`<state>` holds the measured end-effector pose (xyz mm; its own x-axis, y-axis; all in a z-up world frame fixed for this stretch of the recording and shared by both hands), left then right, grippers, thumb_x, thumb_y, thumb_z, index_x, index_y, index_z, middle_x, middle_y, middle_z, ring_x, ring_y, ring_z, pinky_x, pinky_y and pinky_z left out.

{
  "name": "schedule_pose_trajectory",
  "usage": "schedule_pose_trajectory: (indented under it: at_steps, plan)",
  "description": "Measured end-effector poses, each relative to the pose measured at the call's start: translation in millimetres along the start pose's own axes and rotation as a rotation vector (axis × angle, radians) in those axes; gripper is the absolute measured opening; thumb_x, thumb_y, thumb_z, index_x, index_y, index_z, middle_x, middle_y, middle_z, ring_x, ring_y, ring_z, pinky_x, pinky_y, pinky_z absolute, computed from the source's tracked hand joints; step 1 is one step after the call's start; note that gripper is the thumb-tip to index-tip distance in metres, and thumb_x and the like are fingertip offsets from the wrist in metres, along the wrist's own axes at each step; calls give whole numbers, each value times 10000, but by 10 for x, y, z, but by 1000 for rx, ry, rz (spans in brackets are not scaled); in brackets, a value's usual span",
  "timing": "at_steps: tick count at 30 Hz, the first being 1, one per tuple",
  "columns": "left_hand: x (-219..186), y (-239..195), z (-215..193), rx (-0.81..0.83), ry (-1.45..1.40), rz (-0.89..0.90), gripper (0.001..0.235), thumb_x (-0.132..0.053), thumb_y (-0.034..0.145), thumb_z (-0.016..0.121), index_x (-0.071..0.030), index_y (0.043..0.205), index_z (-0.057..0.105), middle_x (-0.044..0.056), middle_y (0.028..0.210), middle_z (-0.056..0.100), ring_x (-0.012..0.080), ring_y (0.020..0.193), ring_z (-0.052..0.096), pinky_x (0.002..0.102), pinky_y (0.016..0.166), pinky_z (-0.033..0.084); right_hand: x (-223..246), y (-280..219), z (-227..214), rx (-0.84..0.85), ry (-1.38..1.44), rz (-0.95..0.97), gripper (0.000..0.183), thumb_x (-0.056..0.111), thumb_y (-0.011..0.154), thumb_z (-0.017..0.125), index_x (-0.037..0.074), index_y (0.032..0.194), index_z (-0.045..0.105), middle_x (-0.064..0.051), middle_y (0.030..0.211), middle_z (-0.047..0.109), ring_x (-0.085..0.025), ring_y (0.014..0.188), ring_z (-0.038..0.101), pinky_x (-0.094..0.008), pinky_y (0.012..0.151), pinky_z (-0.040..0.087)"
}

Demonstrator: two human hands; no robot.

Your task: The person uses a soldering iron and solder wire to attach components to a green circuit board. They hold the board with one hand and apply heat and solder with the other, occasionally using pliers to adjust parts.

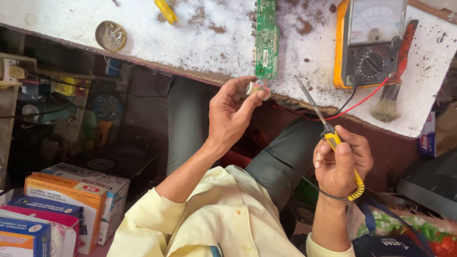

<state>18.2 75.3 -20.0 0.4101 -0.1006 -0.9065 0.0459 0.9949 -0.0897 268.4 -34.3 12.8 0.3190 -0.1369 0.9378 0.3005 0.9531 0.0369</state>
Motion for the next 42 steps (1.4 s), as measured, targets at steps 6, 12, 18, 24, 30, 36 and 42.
schedule_pose_trajectory:
  at_steps: [6, 12, 18, 24, 30, 36, 42]
  plan:
    - [39, 47, -24, -67, -5, -40, 284, -64, 1010, 705, 78, 1235, 608, 115, 1055, 758, 119, 909, 706, 257, 797, 581, -124, 102, 0, 39, 35, 61, 311, 178, 1073, 649, -28, 1305, 629, -147, 820, 651, -160, 603, 574, -240, 501, 467]
    - [20, 49, -29, -88, -32, -20, 227, -64, 1025, 701, 65, 1188, 610, 110, 1067, 738, 123, 951, 708, 267, 818, 596, -246, 207, 57, 88, 73, 146, 295, 147, 1068, 647, -44, 1292, 633, -142, 812, 648, -152, 610, 560, -244, 509, 460]
    - [-2, 44, -32, -93, 11, -17, 198, -55, 1024, 695, 55, 1164, 611, 97, 1050, 725, 119, 951, 704, 264, 808, 607, -307, 345, 151, 119, 44, 178, 263, 127, 1058, 632, -52, 1251, 640, -139, 765, 631, -144, 571, 538, -250, 503, 449]
    - [0, 45, -25, -87, 6, -20, 174, -54, 1026, 698, 50, 1137, 614, 91, 1039, 725, 112, 932, 700, 257, 803, 601, -342, 381, 220, 136, 61, 197, 256, 122, 1061, 626, -52, 1248, 640, -139, 758, 626, -142, 568, 528, -261, 534, 451]
    - [11, 45, -33, -94, 22, -37, 195, -61, 1016, 709, 52, 1147, 619, 89, 1021, 733, 100, 874, 688, 238, 795, 580, -352, 383, 225, 132, 52, 200, 252, 118, 1056, 628, -49, 1243, 642, -139, 781, 638, -137, 586, 544, -258, 537, 458]
    - [-3, 50, -34, -100, 29, -42, 212, -68, 1008, 716, 51, 1154, 617, 86, 1021, 734, 96, 883, 691, 238, 794, 581, -317, 359, 217, 130, 7, 171, 250, 111, 1051, 644, -41, 1249, 652, -129, 809, 652, -136, 621, 574, -247, 523, 473]
    - [-9, 47, -31, -103, 32, -53, 220, -65, 1004, 723, 56, 1157, 620, 92, 1012, 739, 96, 863, 687, 236, 782, 575, -310, 352, 219, 129, 2, 163, 247, 101, 1045, 651, -33, 1253, 659, -130, 819, 660, -142, 631, 586, -254, 542, 479]
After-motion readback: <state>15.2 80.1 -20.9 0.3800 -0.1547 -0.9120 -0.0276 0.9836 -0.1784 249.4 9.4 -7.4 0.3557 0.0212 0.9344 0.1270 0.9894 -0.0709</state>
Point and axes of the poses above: each hand's wrist, its own y-axis towards the middle knuckle, its own z-axis out of the palm, x = y × z, the point moved 10 cm from there along y, towards the middle knuckle
